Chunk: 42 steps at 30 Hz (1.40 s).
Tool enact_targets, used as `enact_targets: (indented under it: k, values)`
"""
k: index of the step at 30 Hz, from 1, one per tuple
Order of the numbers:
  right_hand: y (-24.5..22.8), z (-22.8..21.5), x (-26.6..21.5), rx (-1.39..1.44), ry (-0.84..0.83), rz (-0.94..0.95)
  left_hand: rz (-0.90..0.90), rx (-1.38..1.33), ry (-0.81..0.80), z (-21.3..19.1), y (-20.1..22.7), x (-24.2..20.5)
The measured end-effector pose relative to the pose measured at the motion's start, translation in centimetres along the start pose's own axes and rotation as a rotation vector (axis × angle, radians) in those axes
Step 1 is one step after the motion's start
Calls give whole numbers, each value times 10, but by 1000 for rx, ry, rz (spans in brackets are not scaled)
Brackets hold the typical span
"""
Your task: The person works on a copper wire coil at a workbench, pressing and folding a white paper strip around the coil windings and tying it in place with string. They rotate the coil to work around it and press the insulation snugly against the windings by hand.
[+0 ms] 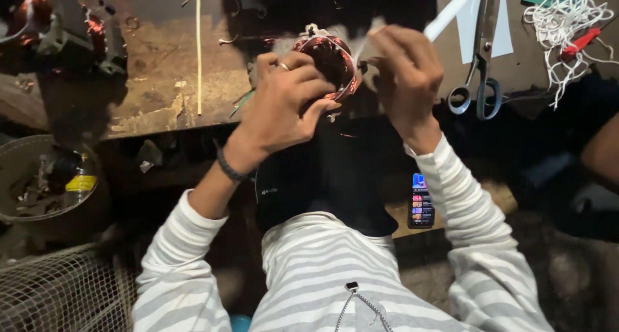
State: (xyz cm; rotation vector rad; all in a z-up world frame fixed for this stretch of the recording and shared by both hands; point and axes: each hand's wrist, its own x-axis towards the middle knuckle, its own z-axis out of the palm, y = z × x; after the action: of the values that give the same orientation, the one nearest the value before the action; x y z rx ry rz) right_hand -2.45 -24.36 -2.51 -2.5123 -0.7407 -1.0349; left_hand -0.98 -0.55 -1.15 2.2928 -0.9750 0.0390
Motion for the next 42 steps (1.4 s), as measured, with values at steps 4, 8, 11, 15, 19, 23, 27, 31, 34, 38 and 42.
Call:
enact_targets:
  k: [4, 8, 11, 15, 19, 23, 27, 31, 34, 38, 42]
  values:
    - [-20, -9, 4, 299, 70, 370, 131, 121, 427, 25, 12, -16]
    - [-36, -6, -13, 479, -97, 527, 31, 205, 487, 42, 16, -31]
    - [-54, -22, -19, 391, -124, 628, 121, 241, 524, 26, -5, -42]
    - [-68, -39, -26, 475, -185, 551, 141, 328, 416, -3, -9, -49]
    - [-62, -39, -20, 415, -107, 558, 305, 302, 289, -15, -1, -25]
    - [-54, -33, -20, 329, -37, 526, 378, 533, 232, -10, 0, -9]
    - [-48, -30, -15, 379, -61, 453, 324, 442, 135, -12, -5, -5]
    - [-32, -20, -5, 494, -140, 349, 347, 443, 86, -16, -6, 0]
    - [-18, -10, -6, 614, -206, 293, 350, 435, -2, -16, -8, 4]
    - [-12, -3, -6, 816, -274, 394, 405, 543, -25, -12, -11, 3]
    - [-25, -2, -11, 648, -238, 372, 497, 694, 196, 2, -15, -2]
